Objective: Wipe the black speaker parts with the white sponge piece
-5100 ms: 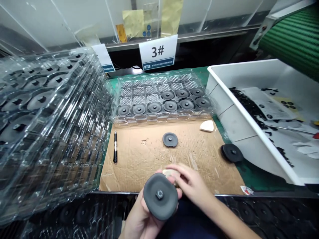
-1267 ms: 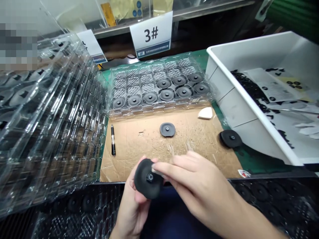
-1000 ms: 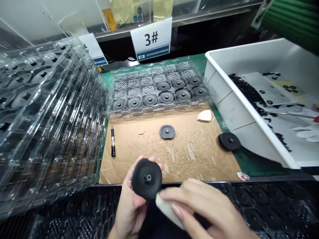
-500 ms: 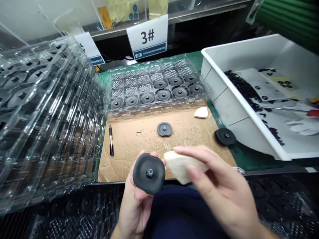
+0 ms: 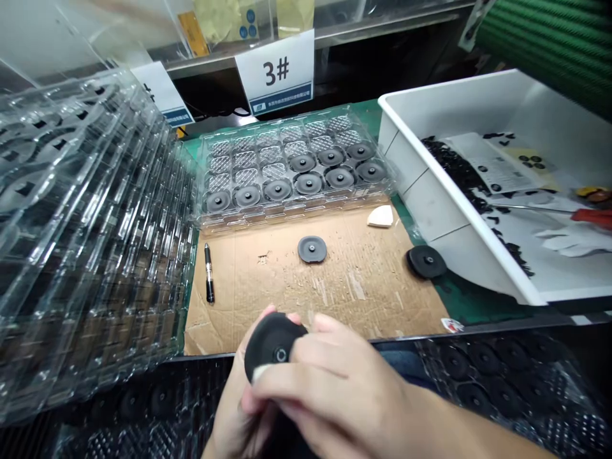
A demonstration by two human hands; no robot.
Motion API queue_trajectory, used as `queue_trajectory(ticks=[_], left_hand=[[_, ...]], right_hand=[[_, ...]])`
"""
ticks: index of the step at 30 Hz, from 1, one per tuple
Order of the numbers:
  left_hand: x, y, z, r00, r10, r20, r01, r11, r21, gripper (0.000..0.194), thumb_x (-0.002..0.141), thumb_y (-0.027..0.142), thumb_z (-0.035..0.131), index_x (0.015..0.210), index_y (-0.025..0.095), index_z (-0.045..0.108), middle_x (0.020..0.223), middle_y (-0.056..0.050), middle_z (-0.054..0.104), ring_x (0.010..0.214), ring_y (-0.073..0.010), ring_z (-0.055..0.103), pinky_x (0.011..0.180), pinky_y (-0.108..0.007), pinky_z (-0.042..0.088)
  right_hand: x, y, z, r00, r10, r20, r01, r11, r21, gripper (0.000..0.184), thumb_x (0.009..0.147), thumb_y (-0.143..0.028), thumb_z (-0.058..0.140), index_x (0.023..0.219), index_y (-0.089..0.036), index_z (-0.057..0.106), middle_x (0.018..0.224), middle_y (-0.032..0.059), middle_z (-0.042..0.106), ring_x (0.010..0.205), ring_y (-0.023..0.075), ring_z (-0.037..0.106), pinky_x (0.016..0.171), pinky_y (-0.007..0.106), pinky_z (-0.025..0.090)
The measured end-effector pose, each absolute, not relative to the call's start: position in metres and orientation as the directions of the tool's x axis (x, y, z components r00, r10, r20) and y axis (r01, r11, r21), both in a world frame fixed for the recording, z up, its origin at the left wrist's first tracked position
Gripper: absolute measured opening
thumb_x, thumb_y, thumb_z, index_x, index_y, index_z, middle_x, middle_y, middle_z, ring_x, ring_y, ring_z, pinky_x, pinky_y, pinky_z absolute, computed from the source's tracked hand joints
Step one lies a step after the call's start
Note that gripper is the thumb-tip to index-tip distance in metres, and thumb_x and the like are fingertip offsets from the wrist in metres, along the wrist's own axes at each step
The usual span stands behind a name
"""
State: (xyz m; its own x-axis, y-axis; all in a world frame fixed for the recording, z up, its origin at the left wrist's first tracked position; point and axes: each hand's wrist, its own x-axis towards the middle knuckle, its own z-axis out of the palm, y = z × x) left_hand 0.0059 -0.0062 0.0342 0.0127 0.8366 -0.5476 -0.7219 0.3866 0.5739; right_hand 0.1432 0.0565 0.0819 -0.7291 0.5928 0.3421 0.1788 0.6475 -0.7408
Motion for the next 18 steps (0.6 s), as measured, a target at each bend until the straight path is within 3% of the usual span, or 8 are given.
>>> queue_trajectory(ticks=[2,4,6,8,10,12,14,18], left_hand=[[0.001,-0.005,0.035,0.059,0.828,-0.557,-0.751,0.404,0.522,0.049,0.052,0.035,0.08,0.1,0.032,0.068,0.104,0.003,0.072,0.101,-0.017,0.063,0.086,-0.019,0.049],[-0.002,-0.005,0.034,0.132,0.817,-0.561,-0.781,0.435,0.449,0.054,0.047,0.038,0.081,0.099,0.031,0.069,0.103,0.003,0.073,0.099,-0.0155,0.064,0.083,-0.016,0.049],[-0.002,-0.005,0.032,0.183,0.807,-0.561,-0.801,0.453,0.391,0.053,0.047,0.039,0.081,0.098,0.029,0.069,0.103,0.003,0.073,0.098,-0.0152,0.064,0.085,-0.017,0.049],[-0.003,-0.007,0.03,0.199,0.813,-0.546,-0.815,0.447,0.368,0.053,0.047,0.039,0.08,0.099,0.029,0.069,0.101,0.002,0.073,0.097,-0.0178,0.065,0.085,-0.021,0.051],[-0.006,-0.008,0.03,0.199,0.829,-0.522,-0.829,0.427,0.361,0.055,0.049,0.039,0.08,0.102,0.032,0.068,0.107,0.001,0.071,0.096,-0.0217,0.066,0.084,-0.026,0.053],[-0.01,-0.01,0.03,0.202,0.85,-0.486,-0.841,0.405,0.358,0.058,0.051,0.039,0.079,0.107,0.036,0.065,0.117,-0.001,0.067,0.097,-0.0245,0.066,0.083,-0.028,0.054],[-0.013,-0.01,0.03,0.203,0.867,-0.455,-0.851,0.386,0.356,0.061,0.051,0.038,0.079,0.11,0.036,0.062,0.126,-0.003,0.061,0.101,-0.0259,0.064,0.085,-0.029,0.053],[-0.016,-0.009,0.027,0.186,0.871,-0.454,-0.86,0.368,0.354,0.058,0.054,0.04,0.077,0.11,0.033,0.063,0.122,-0.002,0.064,0.105,-0.0247,0.062,0.089,-0.028,0.05]], right_hand=[[0.154,0.058,0.083,-0.754,0.617,0.227,0.256,0.594,-0.762,0.023,0.087,-0.008,0.041,0.098,-0.016,0.059,0.081,0.0018,0.065,0.069,0.0124,0.055,0.066,0.028,0.038],[0.16,0.062,0.084,-0.697,0.692,0.186,0.391,0.585,-0.711,0.024,0.085,-0.008,0.04,0.098,-0.015,0.06,0.076,0.0025,0.064,0.064,0.0137,0.053,0.062,0.03,0.035],[0.16,0.069,0.083,-0.677,0.695,0.242,0.428,0.64,-0.638,0.028,0.085,-0.008,0.039,0.098,-0.016,0.062,0.072,0.0029,0.062,0.061,0.0146,0.05,0.061,0.031,0.033],[0.156,0.079,0.076,-0.7,0.64,0.317,0.336,0.687,-0.645,0.031,0.085,-0.007,0.039,0.099,-0.019,0.065,0.073,0.0024,0.063,0.064,0.0149,0.05,0.063,0.031,0.034],[0.151,0.087,0.061,-0.645,0.697,0.314,0.269,0.592,-0.76,0.03,0.087,-0.009,0.041,0.1,-0.021,0.064,0.081,0.0019,0.065,0.074,0.0147,0.055,0.07,0.029,0.039],[0.15,0.089,0.039,-0.531,0.829,0.173,0.32,0.386,-0.865,0.025,0.09,-0.014,0.042,0.104,-0.021,0.062,0.091,0.0031,0.065,0.084,0.0146,0.058,0.075,0.028,0.044],[0.152,0.082,0.013,-0.451,0.892,0.026,0.414,0.235,-0.88,0.024,0.091,-0.019,0.042,0.108,-0.02,0.061,0.094,0.0055,0.064,0.086,0.0158,0.06,0.073,0.028,0.047],[0.16,0.058,-0.023,-0.507,0.859,-0.066,0.455,0.201,-0.868,0.022,0.088,-0.021,0.049,0.103,-0.02,0.065,0.081,0.0044,0.067,0.074,0.0173,0.063,0.066,0.029,0.051]])
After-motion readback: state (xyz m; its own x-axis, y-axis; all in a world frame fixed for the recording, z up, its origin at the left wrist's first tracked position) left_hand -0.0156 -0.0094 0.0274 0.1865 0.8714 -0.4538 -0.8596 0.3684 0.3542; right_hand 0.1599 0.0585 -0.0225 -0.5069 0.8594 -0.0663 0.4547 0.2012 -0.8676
